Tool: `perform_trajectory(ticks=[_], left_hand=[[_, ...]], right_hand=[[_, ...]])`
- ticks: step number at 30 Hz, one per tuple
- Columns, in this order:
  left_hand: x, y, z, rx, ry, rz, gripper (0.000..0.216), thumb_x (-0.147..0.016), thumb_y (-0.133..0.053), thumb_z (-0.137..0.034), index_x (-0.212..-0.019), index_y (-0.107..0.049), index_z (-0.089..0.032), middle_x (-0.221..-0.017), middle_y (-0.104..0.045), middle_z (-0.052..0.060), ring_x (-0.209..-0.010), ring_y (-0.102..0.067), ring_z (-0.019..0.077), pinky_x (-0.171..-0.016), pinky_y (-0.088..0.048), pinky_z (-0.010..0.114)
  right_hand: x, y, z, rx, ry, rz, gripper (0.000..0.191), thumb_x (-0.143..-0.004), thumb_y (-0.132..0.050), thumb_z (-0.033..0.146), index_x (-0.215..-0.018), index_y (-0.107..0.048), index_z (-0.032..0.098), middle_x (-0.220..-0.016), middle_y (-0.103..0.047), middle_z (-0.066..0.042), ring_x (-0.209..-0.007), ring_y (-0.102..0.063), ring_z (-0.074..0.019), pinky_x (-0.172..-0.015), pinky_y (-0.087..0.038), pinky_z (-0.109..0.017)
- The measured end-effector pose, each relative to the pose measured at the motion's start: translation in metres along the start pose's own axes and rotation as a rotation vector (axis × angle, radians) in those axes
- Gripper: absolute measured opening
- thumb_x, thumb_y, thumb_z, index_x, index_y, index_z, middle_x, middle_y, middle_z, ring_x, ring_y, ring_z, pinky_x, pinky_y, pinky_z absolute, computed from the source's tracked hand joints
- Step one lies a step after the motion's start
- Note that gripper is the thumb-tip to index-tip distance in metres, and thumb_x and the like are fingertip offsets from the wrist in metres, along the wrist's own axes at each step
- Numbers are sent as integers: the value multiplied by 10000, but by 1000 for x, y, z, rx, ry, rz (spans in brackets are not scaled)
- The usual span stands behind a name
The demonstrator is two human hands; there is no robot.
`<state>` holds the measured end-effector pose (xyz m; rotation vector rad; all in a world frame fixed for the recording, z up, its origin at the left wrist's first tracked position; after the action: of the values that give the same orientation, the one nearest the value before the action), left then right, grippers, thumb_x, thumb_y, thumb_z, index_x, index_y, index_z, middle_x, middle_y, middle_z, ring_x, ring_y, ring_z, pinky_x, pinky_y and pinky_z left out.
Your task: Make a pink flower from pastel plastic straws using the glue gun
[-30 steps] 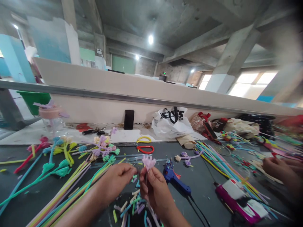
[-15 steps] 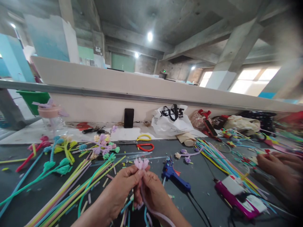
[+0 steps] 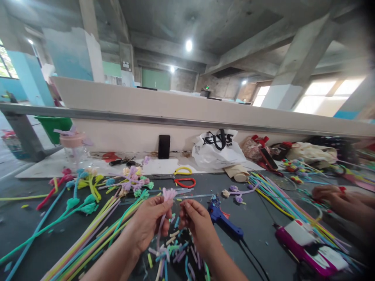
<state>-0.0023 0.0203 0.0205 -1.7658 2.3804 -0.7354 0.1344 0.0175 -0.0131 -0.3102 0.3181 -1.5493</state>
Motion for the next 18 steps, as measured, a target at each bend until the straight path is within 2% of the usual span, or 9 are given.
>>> perform_trajectory(ticks=[4,7,10,14,18], left_hand=[[0,-3,6,11,95,92,212,-714,-637,-310,-712,-558,-114,-528,-548,-25,-318,-435,40,-315,-363,160],[2,-3,7,62,174,139,198,-775,-571,-293,-817,-586,-100,-580,-577,6,-380,-487,53,-384,-420,173],[2,-3,9,110,219,165,228,-820,-507,-291,-889,-594,-93,-597,-580,20,-399,-497,59,-399,-419,174],[1,0,11,141,267,172,261,-841,-463,-309,-942,-588,-103,-606,-579,15,-385,-495,67,-368,-397,176],[0,2,12,142,290,142,259,-845,-454,-297,-970,-574,-105,-616,-587,16,-414,-535,86,-397,-435,197]], right_hand=[[2,-2,2,-108,-16,26,239,-717,-666,356,-795,-600,140,-596,-563,20,-432,-468,-57,-425,-424,-186],[2,-1,1,-156,-30,32,219,-729,-657,335,-813,-599,142,-615,-582,11,-431,-463,-50,-425,-416,-175],[1,-1,1,-175,-20,30,205,-737,-649,319,-821,-598,140,-625,-603,-3,-437,-469,-54,-425,-413,-175],[2,-2,2,-161,-24,28,197,-737,-649,315,-813,-598,141,-640,-615,-10,-433,-466,-52,-419,-410,-169],[2,-2,1,-160,-30,14,190,-727,-659,307,-798,-602,140,-611,-582,13,-434,-459,-45,-414,-402,-157]])
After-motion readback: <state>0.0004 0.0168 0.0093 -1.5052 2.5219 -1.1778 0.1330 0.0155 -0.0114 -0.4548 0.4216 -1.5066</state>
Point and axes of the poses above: each hand's wrist, its own x-axis away from the middle knuckle, its own y-axis out of the back of the hand, z = x × y, the point moved 3 cm from there along -x, towards the middle knuckle
